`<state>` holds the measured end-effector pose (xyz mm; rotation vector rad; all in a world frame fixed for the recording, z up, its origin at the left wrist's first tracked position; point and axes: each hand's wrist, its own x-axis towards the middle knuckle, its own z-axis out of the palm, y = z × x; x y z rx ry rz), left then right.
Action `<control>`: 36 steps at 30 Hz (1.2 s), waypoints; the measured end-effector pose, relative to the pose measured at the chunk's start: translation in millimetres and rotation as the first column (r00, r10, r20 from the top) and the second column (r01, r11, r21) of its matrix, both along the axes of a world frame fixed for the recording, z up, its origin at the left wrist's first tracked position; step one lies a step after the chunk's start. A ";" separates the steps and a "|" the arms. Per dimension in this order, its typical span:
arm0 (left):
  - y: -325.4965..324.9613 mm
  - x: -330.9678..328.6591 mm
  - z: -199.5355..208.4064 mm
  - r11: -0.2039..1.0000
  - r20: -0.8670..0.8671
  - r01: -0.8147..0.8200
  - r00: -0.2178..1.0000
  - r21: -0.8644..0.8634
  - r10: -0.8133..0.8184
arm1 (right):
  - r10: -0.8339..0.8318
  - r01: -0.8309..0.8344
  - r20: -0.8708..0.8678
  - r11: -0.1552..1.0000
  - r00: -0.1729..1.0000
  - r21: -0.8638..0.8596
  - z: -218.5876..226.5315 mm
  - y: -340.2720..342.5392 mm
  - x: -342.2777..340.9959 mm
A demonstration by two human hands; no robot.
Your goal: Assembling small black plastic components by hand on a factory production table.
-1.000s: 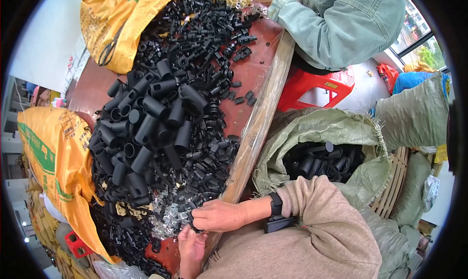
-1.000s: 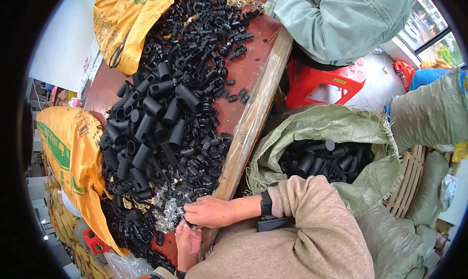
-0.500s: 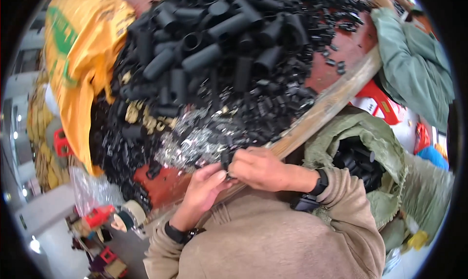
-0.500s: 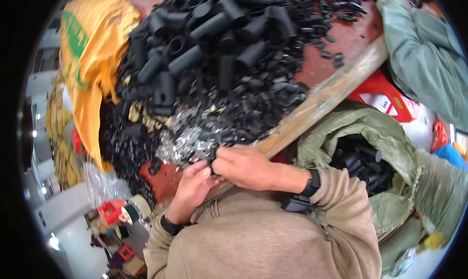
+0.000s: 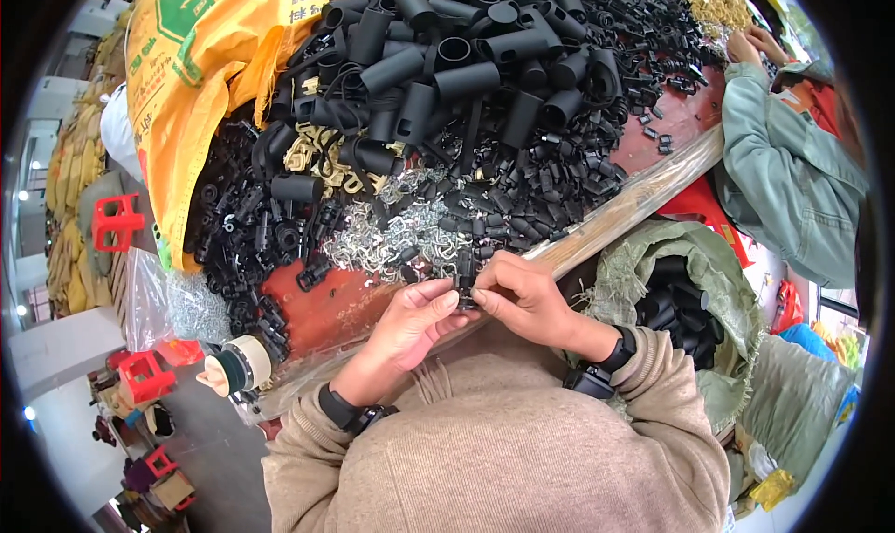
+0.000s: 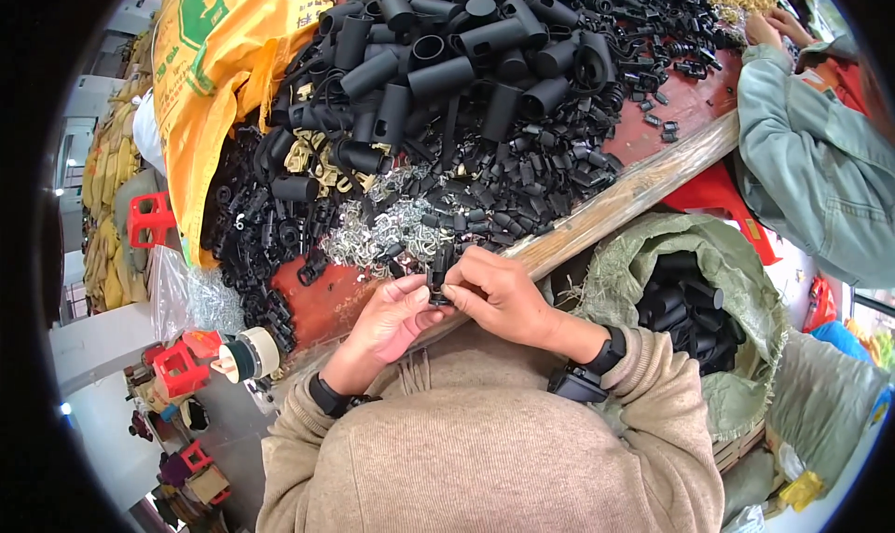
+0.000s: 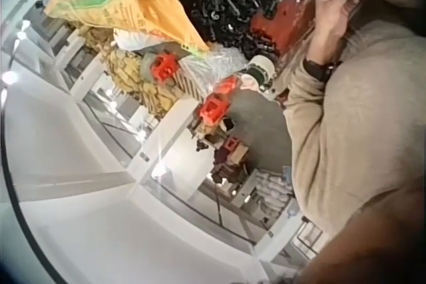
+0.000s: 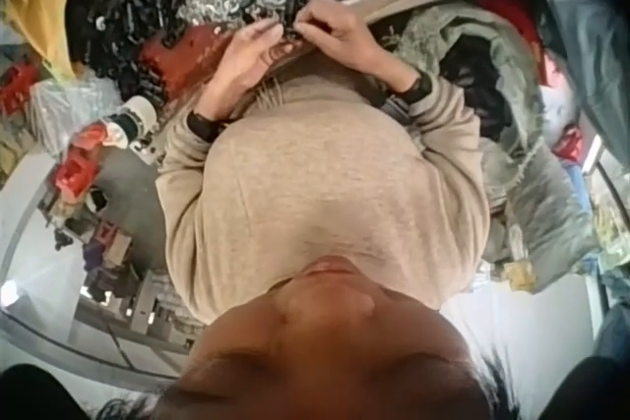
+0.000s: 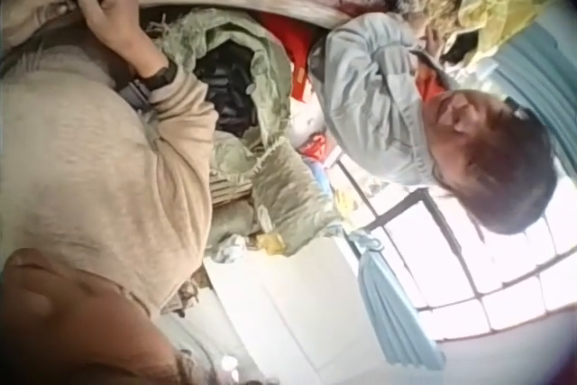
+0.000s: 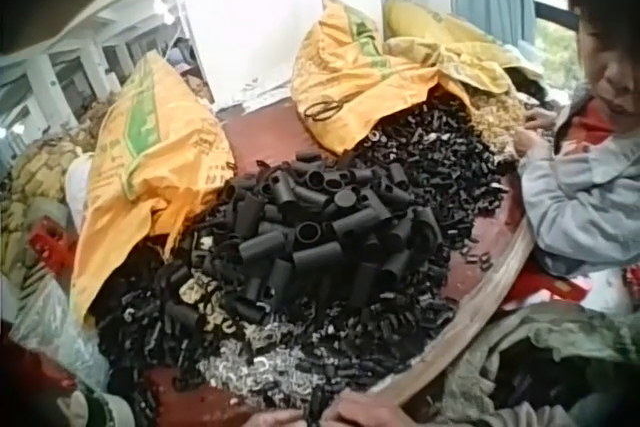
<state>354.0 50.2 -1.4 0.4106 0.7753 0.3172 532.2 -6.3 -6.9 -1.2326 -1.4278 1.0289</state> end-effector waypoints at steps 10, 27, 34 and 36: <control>-17.5 0.8 6.1 1.000 0.034 0.023 0.999 -0.006 -0.023 | -0.043 -0.010 0.278 0.982 0.960 0.187 14.1 -18.3 -0.7; -5.9 27.8 16.3 0.995 -0.040 0.098 0.994 0.010 -0.097 | 0.020 -0.025 -0.039 0.993 0.999 -0.112 15.7 -11.6 29.7; -19.6 57.3 6.7 0.994 -0.089 0.090 0.992 0.067 -0.084 | 0.036 -0.039 -0.074 0.998 0.997 -0.044 -6.3 -20.5 60.9; -23.7 69.2 1.6 0.995 -0.086 0.072 0.994 0.071 -0.066 | 0.043 -0.050 -0.104 0.997 0.994 -0.066 -17.2 -21.9 74.0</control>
